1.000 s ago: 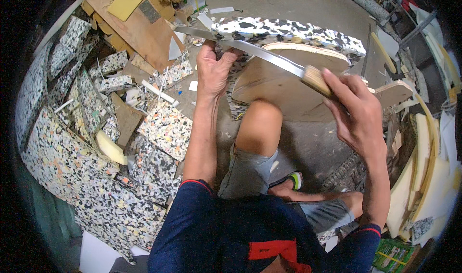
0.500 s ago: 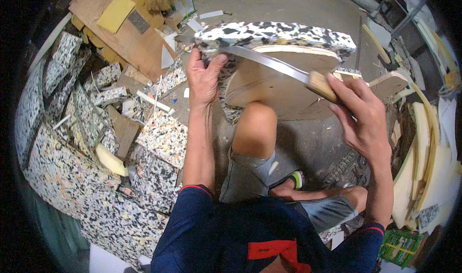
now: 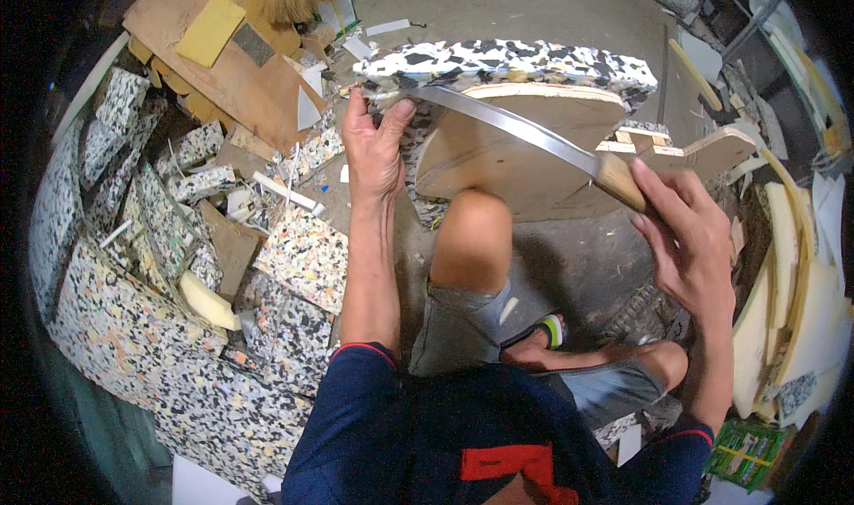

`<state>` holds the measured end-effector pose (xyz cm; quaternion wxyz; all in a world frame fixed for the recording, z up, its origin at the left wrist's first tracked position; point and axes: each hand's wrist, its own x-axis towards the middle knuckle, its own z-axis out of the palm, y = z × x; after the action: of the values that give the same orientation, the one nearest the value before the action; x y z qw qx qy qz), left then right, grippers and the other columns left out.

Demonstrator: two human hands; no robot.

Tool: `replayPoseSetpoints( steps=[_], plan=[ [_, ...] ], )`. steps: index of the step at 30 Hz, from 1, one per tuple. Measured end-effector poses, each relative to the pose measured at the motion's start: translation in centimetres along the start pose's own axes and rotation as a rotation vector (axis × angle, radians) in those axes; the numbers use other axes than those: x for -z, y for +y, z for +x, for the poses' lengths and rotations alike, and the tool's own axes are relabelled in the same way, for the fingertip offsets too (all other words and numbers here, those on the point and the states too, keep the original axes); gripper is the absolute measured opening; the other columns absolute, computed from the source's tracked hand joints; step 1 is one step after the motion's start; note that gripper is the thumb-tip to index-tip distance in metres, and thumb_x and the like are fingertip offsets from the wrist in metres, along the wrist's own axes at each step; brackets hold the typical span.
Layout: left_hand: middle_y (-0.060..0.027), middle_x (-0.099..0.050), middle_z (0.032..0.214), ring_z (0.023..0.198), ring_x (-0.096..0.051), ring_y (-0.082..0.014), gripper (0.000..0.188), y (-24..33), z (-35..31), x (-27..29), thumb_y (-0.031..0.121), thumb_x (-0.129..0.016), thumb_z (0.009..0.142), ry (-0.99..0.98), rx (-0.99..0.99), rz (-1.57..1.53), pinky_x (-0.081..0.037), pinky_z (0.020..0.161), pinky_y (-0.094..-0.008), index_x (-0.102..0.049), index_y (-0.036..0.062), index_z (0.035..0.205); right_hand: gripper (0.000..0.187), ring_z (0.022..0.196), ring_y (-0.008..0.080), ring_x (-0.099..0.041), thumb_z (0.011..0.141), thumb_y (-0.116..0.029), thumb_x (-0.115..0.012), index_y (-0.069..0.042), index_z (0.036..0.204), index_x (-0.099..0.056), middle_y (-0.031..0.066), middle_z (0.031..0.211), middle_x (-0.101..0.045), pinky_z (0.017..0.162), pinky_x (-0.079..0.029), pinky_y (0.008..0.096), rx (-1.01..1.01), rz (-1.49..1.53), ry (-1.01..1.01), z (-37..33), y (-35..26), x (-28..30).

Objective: The person assembles a wooden object by attaching a speckled material, smoothing it, cutting excess with a saw, and spraying a finish. The person handles the wooden object, speckled material, saw, and spray can.

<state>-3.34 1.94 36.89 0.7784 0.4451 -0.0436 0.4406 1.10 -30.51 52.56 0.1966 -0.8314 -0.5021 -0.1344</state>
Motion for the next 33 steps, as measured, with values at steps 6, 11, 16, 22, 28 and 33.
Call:
replayPoseSetpoints(
  steps=[6,11,16,22,28,33],
  plan=[
    [-0.0088,-0.066,0.123,0.110,-0.064,-0.0174,0.047,0.3,-0.1,-0.3,0.001,-0.076,0.088,0.004,0.025,-0.046,-0.052,0.097,-0.0320,-0.054,0.0014,0.131,0.059,0.086,0.0329,-0.066,0.079,0.005,-0.074,-0.010,0.135,-0.064,0.0173,0.101,-0.064,0.076,-0.053,0.0387,0.046,-0.033,-0.022,3.7,-1.1,-4.3],
    [-0.0085,-0.066,0.123,0.109,-0.065,-0.0171,0.048,0.0,0.1,0.1,-0.001,-0.076,0.088,-0.015,0.006,-0.027,-0.052,0.097,-0.0319,-0.055,0.0028,0.131,0.059,0.088,0.0323,-0.067,0.080,0.005,-0.073,-0.009,0.136,-0.063,0.0180,0.104,-0.065,0.077,-0.053,0.0373,-0.019,0.036,-0.002,1.2,-0.3,-2.1],
    [-0.0079,-0.066,0.124,0.111,-0.064,-0.0170,0.048,0.0,-0.3,-0.4,-0.001,-0.077,0.087,0.016,-0.023,-0.047,-0.051,0.100,-0.0329,-0.056,0.0018,0.130,0.060,0.085,0.0332,-0.066,0.080,0.005,-0.073,-0.010,0.137,-0.063,0.0174,0.101,-0.064,0.076,-0.053,0.0386,-0.098,-0.003,-0.067,0.8,-1.5,-1.0],
    [-0.0091,-0.067,0.124,0.111,-0.064,-0.0178,0.047,0.3,-0.2,-0.7,-0.004,-0.075,0.088,-0.010,-0.047,-0.019,-0.051,0.101,-0.0335,-0.056,0.0017,0.131,0.057,0.084,0.0336,-0.066,0.083,0.000,-0.073,-0.011,0.138,-0.062,0.0162,0.101,-0.064,0.076,-0.052,0.0400,0.066,-0.003,-0.004,4.7,-2.6,-4.3],
    [-0.0087,-0.067,0.122,0.110,-0.064,-0.0174,0.047,0.0,-0.1,-0.1,-0.003,-0.075,0.088,-0.019,-0.038,-0.040,-0.052,0.099,-0.0329,-0.056,0.0016,0.131,0.054,0.082,0.0325,-0.067,0.080,-0.001,-0.076,-0.009,0.133,-0.065,0.0159,0.100,-0.065,0.073,-0.053,0.0395,-0.070,-0.030,0.004,0.6,-1.5,-1.4],
    [-0.0082,-0.067,0.122,0.109,-0.064,-0.0167,0.047,0.4,-0.1,-0.2,-0.002,-0.076,0.088,-0.009,-0.031,0.023,-0.052,0.098,-0.0323,-0.056,0.0020,0.130,0.059,0.086,0.0321,-0.067,0.080,0.005,-0.073,-0.011,0.136,-0.063,0.0166,0.104,-0.066,0.076,-0.053,0.0374,-0.082,-0.053,-0.011,0.7,-2.5,-1.0]
  ],
)
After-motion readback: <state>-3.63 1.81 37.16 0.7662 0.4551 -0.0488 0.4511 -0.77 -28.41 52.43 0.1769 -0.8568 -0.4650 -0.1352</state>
